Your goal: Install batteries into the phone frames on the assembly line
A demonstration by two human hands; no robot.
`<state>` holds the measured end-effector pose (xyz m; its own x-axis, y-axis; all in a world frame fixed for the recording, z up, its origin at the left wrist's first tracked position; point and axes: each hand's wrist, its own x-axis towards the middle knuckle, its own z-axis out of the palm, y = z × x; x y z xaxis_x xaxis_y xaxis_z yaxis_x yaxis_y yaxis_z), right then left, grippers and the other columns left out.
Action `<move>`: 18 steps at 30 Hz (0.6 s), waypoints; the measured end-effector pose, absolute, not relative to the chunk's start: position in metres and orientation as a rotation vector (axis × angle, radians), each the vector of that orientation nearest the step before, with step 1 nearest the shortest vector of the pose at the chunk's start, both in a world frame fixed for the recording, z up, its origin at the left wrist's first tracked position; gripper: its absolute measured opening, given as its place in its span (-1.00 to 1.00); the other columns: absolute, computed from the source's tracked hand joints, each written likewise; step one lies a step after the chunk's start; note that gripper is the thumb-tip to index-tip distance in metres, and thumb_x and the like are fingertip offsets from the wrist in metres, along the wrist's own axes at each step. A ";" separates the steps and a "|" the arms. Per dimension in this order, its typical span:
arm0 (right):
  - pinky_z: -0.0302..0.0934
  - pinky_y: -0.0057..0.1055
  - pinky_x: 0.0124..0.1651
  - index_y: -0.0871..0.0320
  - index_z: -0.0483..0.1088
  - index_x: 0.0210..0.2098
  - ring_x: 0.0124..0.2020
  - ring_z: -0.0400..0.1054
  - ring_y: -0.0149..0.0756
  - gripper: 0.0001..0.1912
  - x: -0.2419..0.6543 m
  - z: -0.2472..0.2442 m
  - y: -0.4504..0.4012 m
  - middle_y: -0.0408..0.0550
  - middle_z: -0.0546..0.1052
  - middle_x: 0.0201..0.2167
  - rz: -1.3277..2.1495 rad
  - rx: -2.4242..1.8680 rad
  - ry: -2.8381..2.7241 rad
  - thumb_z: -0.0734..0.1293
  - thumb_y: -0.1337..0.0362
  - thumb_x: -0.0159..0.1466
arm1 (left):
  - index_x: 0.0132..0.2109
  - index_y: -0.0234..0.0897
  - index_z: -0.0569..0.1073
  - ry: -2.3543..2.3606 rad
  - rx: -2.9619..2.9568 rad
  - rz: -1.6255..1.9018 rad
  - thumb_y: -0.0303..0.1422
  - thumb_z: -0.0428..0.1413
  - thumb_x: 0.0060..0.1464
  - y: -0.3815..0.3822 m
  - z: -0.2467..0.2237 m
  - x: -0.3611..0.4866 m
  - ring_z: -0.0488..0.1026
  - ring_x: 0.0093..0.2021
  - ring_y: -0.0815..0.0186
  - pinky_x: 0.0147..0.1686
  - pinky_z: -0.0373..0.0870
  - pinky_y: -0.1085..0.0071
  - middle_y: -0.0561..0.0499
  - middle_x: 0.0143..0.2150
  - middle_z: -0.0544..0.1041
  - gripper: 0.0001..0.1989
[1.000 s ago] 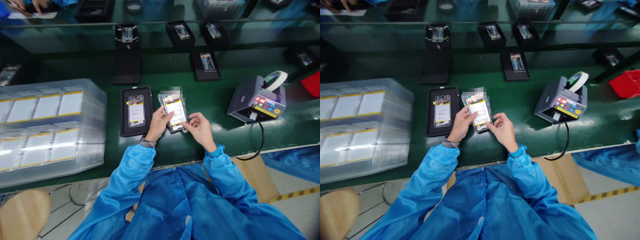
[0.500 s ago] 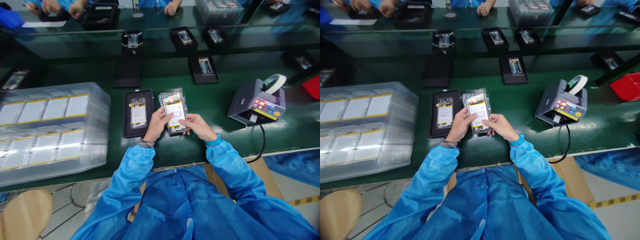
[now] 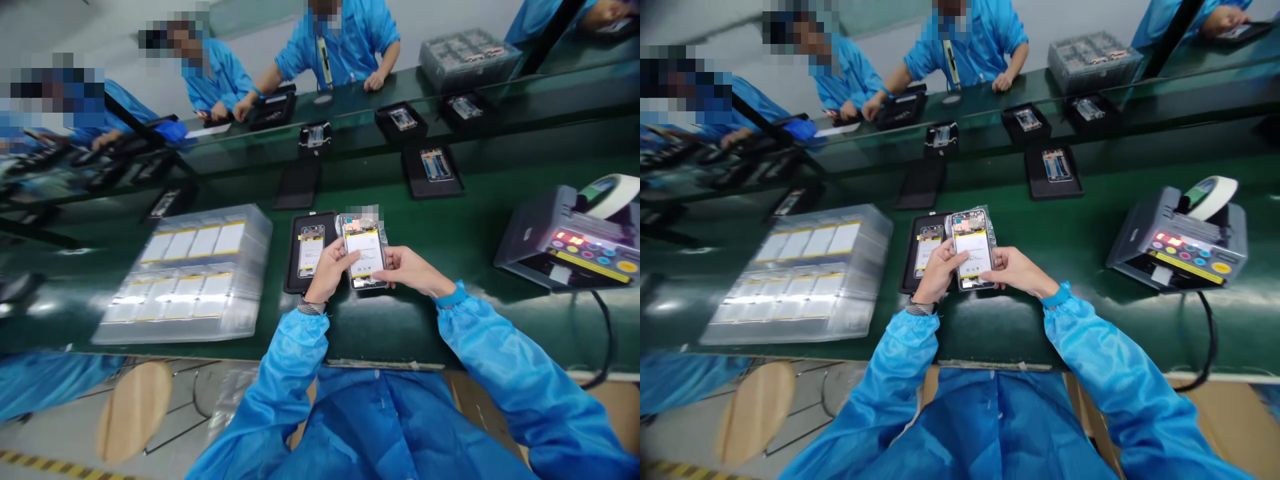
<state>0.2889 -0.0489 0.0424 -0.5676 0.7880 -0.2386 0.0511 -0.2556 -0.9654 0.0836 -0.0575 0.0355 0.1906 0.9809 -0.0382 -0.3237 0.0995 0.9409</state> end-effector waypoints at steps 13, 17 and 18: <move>0.24 -0.48 -0.48 0.28 0.51 -0.18 -0.48 0.39 -0.37 -0.51 0.294 0.038 -0.056 -0.02 0.60 -0.39 1.902 -0.969 -1.369 0.60 0.10 0.02 | 0.12 -0.34 0.50 0.944 1.016 1.012 -0.25 0.42 -0.02 -0.057 0.057 0.091 0.62 -0.04 0.07 -0.01 0.55 0.22 -0.19 0.03 0.64 -0.43; 0.23 -0.47 -0.48 0.30 0.53 -0.15 -0.49 0.38 -0.37 -0.48 0.293 0.040 -0.056 0.01 0.61 -0.37 1.861 -0.980 -1.271 0.61 0.07 0.02 | 0.14 -0.36 0.51 0.949 1.110 0.928 -0.22 0.41 -0.01 -0.043 0.069 0.092 0.63 -0.06 0.05 0.01 0.53 0.17 -0.21 0.00 0.64 -0.41; 0.25 -0.47 -0.47 0.29 0.53 -0.13 -0.47 0.40 -0.36 -0.46 0.292 0.041 -0.056 0.03 0.62 -0.33 1.862 -0.967 -1.256 0.61 0.09 0.01 | 0.13 -0.38 0.51 0.953 1.122 0.916 -0.20 0.42 -0.02 -0.039 0.073 0.093 0.63 -0.06 0.04 0.02 0.53 0.15 -0.23 0.00 0.64 -0.40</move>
<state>0.2923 -0.0561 0.0408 -0.4908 0.8473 -0.2029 -0.1289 -0.3009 -0.9449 0.0927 -0.0390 0.0727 0.3242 0.9349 -0.1447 -0.1076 0.1884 0.9762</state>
